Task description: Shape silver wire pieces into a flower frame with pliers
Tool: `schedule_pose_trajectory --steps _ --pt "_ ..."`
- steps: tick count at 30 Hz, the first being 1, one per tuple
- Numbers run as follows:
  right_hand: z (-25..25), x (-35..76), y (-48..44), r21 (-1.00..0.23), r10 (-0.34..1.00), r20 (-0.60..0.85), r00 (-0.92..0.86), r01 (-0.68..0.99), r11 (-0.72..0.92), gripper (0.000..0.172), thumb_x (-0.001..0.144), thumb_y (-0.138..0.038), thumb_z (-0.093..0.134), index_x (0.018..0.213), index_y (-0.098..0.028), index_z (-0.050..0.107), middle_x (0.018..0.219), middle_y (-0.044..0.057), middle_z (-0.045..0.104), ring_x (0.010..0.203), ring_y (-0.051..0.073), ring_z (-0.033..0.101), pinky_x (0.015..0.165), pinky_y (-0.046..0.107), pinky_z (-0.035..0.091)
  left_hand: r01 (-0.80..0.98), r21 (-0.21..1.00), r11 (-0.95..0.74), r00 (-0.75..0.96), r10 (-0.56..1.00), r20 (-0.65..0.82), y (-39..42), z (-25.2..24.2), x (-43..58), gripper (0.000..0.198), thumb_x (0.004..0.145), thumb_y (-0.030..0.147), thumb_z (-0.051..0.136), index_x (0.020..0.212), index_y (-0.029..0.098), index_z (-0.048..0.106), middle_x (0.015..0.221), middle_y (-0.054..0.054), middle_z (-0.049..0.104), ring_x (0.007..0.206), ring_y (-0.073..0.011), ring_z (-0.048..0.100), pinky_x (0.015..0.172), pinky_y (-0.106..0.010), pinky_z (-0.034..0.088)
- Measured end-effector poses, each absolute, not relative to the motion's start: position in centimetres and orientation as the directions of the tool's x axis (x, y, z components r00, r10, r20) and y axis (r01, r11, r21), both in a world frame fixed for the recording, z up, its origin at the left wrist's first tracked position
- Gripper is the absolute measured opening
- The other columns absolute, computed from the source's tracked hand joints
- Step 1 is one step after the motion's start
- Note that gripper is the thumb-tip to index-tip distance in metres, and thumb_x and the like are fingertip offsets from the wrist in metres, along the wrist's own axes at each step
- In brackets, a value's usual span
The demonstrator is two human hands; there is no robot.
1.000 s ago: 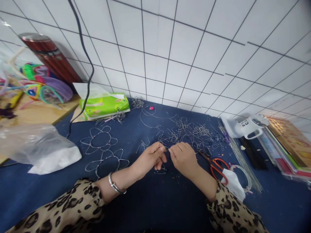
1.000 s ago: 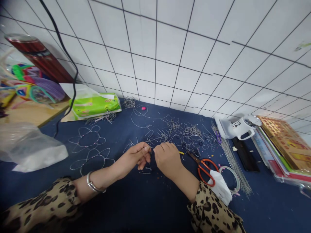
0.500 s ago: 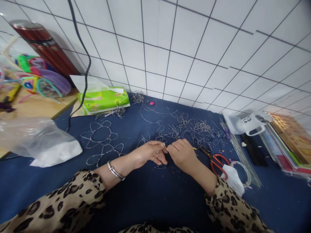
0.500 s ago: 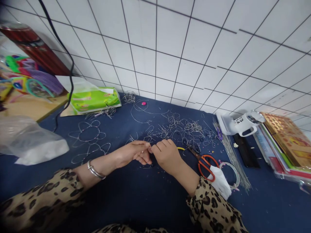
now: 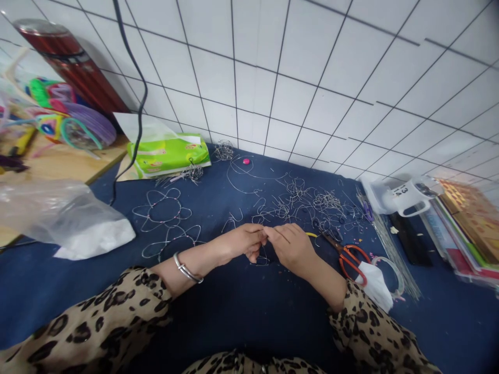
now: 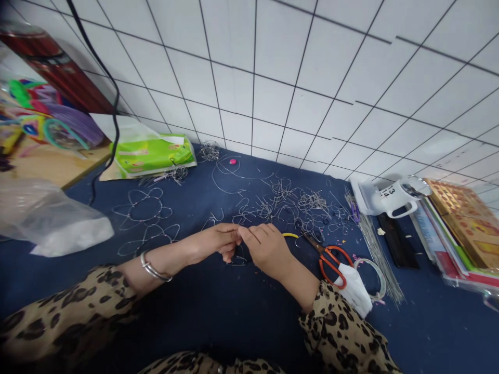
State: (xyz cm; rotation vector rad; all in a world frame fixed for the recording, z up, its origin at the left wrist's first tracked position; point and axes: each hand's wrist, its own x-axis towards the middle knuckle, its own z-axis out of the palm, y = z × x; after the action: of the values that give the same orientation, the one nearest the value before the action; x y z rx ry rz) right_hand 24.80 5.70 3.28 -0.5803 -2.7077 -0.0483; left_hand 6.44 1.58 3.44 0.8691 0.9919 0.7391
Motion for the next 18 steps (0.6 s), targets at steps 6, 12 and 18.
schedule_pose_trajectory --steps 6,12,18 --pt "3.44 24.73 5.74 -0.044 0.329 0.331 -0.884 0.334 0.941 0.041 0.088 -0.012 0.036 0.127 -0.022 0.043 0.098 0.006 0.057 0.084 0.016 0.051 0.072 0.033 0.039 -0.07 0.898 0.435 0.341 0.856 -0.389 1.66 4.0 6.32 0.013 0.075 0.019 0.048 0.063 0.017 0.049 0.046 0.005 0.04 0.042 -0.0107 0.048 0.049 -0.027 0.046" --pt "3.04 24.5 5.69 -0.092 0.403 0.364 -0.84 0.398 0.913 0.044 0.088 -0.016 0.038 0.132 -0.011 0.034 0.103 0.012 0.058 0.093 0.02 0.051 0.078 0.037 0.041 -0.058 0.901 0.43 0.374 0.846 -0.38 1.79 3.99 6.18 0.017 0.08 0.03 0.05 0.072 0.016 0.053 0.048 0.005 0.041 0.041 -0.0098 0.046 0.048 -0.027 0.045" --pt "3.25 24.31 5.79 -0.255 0.568 0.295 -0.768 0.51 0.822 0.022 0.088 -0.026 0.043 0.104 -0.015 0.054 0.095 0.009 0.059 0.09 0.018 0.052 0.078 0.033 0.042 -0.147 0.938 0.314 0.125 0.947 -0.297 2.46 3.6 5.54 0.024 0.084 0.038 0.048 0.071 0.017 0.051 0.046 0.006 0.037 0.043 -0.0085 0.043 0.049 -0.023 0.042"
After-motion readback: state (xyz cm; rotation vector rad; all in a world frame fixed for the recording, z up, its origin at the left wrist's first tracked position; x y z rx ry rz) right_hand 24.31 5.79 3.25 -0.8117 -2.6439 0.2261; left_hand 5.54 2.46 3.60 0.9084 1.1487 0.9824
